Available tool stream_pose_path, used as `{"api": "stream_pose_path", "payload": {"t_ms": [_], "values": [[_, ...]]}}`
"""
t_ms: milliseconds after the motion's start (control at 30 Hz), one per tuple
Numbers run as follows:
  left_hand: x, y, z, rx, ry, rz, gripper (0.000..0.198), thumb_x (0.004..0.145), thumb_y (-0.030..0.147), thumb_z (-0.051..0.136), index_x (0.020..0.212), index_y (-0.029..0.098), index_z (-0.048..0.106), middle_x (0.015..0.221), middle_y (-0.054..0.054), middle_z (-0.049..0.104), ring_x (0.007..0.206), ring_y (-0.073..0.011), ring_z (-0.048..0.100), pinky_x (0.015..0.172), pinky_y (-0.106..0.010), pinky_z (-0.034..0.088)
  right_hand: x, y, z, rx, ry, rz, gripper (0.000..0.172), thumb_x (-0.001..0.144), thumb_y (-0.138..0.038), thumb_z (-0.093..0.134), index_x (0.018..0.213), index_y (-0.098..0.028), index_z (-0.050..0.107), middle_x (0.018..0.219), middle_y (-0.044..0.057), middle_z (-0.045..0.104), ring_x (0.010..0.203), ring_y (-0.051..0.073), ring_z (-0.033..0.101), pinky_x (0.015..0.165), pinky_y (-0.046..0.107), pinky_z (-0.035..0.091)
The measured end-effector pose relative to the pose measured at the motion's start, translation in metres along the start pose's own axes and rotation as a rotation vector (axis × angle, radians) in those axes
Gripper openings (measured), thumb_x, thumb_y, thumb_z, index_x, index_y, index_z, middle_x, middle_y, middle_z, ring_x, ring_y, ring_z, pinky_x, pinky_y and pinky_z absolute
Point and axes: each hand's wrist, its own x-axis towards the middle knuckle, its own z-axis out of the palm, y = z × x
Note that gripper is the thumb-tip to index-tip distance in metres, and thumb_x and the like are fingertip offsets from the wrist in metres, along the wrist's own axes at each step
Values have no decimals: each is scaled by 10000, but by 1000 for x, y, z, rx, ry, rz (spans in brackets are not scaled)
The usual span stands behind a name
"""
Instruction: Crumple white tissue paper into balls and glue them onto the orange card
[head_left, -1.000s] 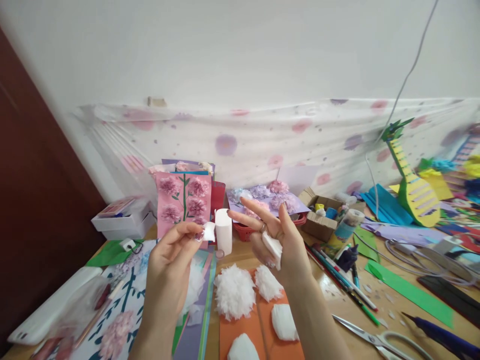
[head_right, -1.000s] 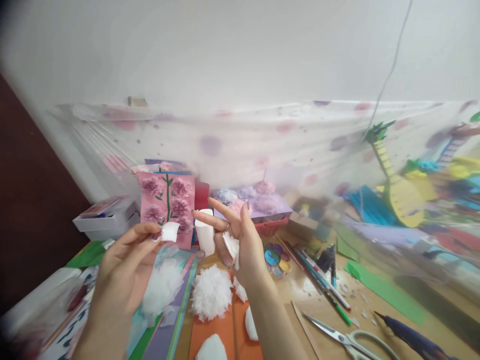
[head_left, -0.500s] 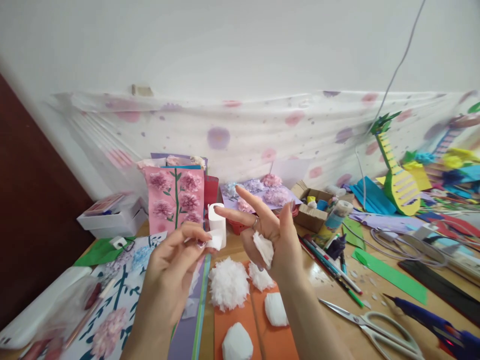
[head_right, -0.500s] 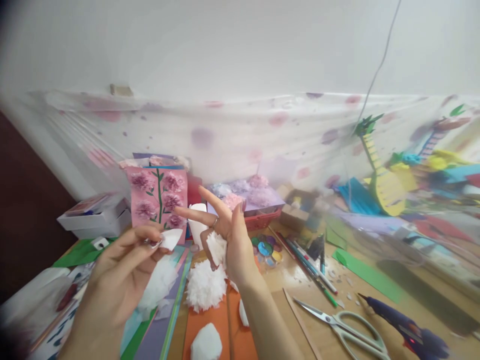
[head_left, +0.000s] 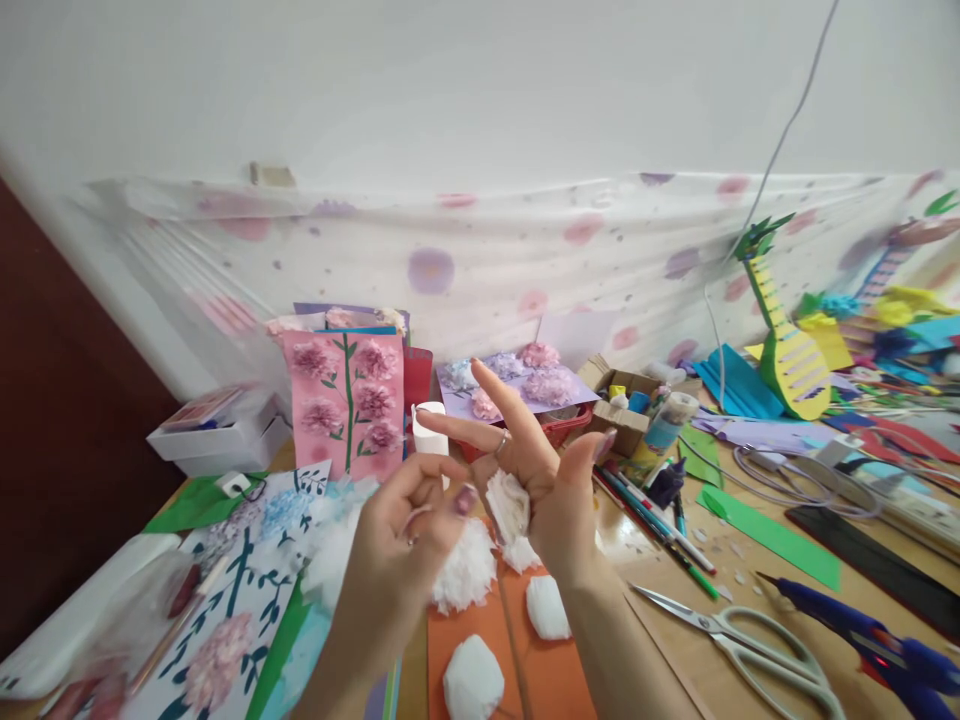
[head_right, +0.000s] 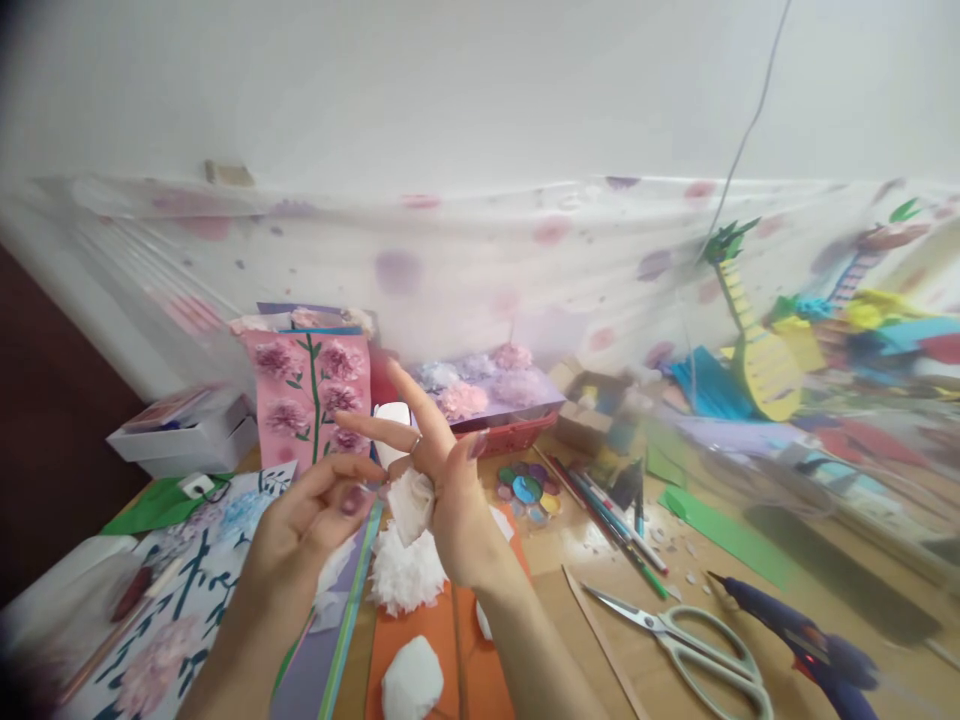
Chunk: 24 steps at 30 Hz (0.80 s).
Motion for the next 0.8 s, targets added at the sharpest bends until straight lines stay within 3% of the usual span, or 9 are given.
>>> {"api": "stream_pose_path", "payload": {"t_ms": [100,167,267,400,633,800], "values": [[-8,-3,6,214,-13,110,235,746,439,761,805,229,677,566,57,363,506,-106,333,461,-231,233,-4,0,1,-81,-9,-30,901,801,-902,205,1541,-408,348,1342,92,656,452,104,430,388,245,328],[-9,-4,6,264,-74,137,232,775,447,741,784,224,679,548,58,362,477,-105,317,440,-239,219,-7,0,2,-153,-1,-46,920,784,-912,211,1550,-415,323,1377,89,632,484,117,459,423,262,362],[-10,-3,4,263,-86,148,257,813,463,702,763,214,670,574,28,488,474,-107,353,431,-247,213,-8,0,2,-197,-27,-23,994,726,-946,258,1557,-404,314,1395,105,614,581,163,578,495,292,427],[-10,3,3,257,6,148,316,817,500,690,699,213,634,583,18,539,497,-111,382,454,-241,240,-7,0,-1,-189,-51,-9,998,720,-948,251,1554,-404,320,1341,112,642,632,188,638,546,312,470],[-3,5,-13,181,246,230,301,774,493,751,704,219,649,505,55,434,470,-95,317,435,-232,221,-6,-5,-9,-219,-90,6,985,740,-934,230,1559,-392,312,1302,111,670,465,105,482,494,283,421],[0,2,-19,146,322,281,303,677,493,827,692,215,707,484,57,447,460,-90,328,434,-233,238,-8,-4,-4,-158,-53,66,1059,666,-983,287,1518,-366,413,1188,120,727,543,163,577,495,287,435]]}}
